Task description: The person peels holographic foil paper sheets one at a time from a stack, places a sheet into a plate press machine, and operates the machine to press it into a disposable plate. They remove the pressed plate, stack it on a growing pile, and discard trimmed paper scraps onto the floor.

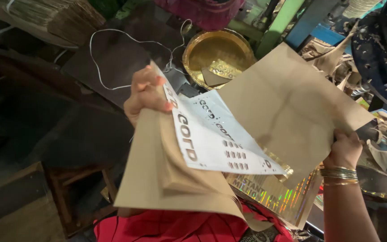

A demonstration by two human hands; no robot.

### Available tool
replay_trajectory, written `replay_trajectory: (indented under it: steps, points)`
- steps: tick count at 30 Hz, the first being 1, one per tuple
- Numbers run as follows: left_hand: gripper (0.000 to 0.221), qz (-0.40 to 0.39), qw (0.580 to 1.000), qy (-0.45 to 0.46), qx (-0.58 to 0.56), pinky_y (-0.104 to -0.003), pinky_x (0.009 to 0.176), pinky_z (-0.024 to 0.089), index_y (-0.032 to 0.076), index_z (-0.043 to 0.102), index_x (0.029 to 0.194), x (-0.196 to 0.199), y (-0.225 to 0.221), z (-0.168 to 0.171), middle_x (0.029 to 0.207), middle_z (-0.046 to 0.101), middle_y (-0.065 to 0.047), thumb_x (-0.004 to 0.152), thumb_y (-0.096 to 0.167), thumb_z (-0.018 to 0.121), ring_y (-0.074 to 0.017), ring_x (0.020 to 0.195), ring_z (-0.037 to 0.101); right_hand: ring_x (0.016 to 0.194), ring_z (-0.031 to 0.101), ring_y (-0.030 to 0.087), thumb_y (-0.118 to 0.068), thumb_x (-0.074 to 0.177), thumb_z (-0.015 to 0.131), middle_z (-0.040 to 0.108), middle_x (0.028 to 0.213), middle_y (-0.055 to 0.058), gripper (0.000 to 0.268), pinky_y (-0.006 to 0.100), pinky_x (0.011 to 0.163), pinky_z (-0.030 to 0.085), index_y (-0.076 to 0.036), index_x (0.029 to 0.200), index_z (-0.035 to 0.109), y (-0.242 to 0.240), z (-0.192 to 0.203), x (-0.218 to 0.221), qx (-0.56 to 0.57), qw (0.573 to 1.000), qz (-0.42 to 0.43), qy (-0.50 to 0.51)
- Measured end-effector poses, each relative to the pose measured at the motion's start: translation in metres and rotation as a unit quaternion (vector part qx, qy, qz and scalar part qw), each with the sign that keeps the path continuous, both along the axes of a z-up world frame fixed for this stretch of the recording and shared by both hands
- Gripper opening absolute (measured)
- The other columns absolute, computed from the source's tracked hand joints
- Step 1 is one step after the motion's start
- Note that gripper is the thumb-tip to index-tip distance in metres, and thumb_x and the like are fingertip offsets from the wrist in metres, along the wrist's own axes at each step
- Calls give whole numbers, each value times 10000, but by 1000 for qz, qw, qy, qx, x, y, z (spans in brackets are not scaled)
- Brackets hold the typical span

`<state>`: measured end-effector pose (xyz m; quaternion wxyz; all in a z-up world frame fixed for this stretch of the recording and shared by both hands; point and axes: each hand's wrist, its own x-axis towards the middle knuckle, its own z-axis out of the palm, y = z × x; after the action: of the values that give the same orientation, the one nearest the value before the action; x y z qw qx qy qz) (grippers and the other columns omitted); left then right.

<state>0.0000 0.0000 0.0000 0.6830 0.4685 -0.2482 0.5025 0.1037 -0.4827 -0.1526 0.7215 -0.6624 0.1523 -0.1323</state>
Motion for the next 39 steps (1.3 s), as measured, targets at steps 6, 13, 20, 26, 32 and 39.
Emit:
replay_trajectory:
  steps: [6,13,20,26,32,39]
  points:
    - [265,-10,996,-80,40,-389,1254,267,113,708,734,20,18,-24,1007,662,-77,898,320,722,-157,1160,558,1030,715,282,67,1022,565,688,1165,139,165,425,864,633,25,1180,586,5,-12,2,77,994,32,-64]
    - [313,10,999,-44,-9,-364,1180,346,168,606,676,18,-5,-12,943,583,-69,915,341,712,-132,1084,532,1002,786,287,108,896,566,762,1100,93,277,422,854,673,-31,1111,674,14,-8,22,193,979,-63,-20]
    - [314,164,968,-144,122,-410,972,465,206,556,644,24,-3,-5,738,513,77,887,384,644,-168,899,550,930,665,333,-156,805,823,708,887,102,125,470,905,538,-82,860,738,136,55,-17,-624,708,244,-223]
    - [301,129,990,-22,60,-379,1005,393,227,536,627,1,-16,16,806,505,11,790,394,726,-188,994,460,1117,673,185,41,977,480,587,1367,102,457,360,939,545,-62,1420,439,172,81,-63,-153,938,305,-65]
    - [254,164,972,38,165,-360,979,384,229,588,630,-9,-13,11,814,560,40,754,408,718,-212,1040,482,1447,470,272,-514,977,488,487,1539,163,687,398,1141,405,-7,1440,488,188,194,-130,-13,804,580,-130]
    - [198,201,952,137,187,-403,1134,332,204,588,694,-12,-40,15,923,623,43,776,208,769,-212,1114,496,1282,587,295,-420,712,874,559,1404,205,1072,450,1063,498,-79,1571,330,172,147,-164,-301,779,541,-95]
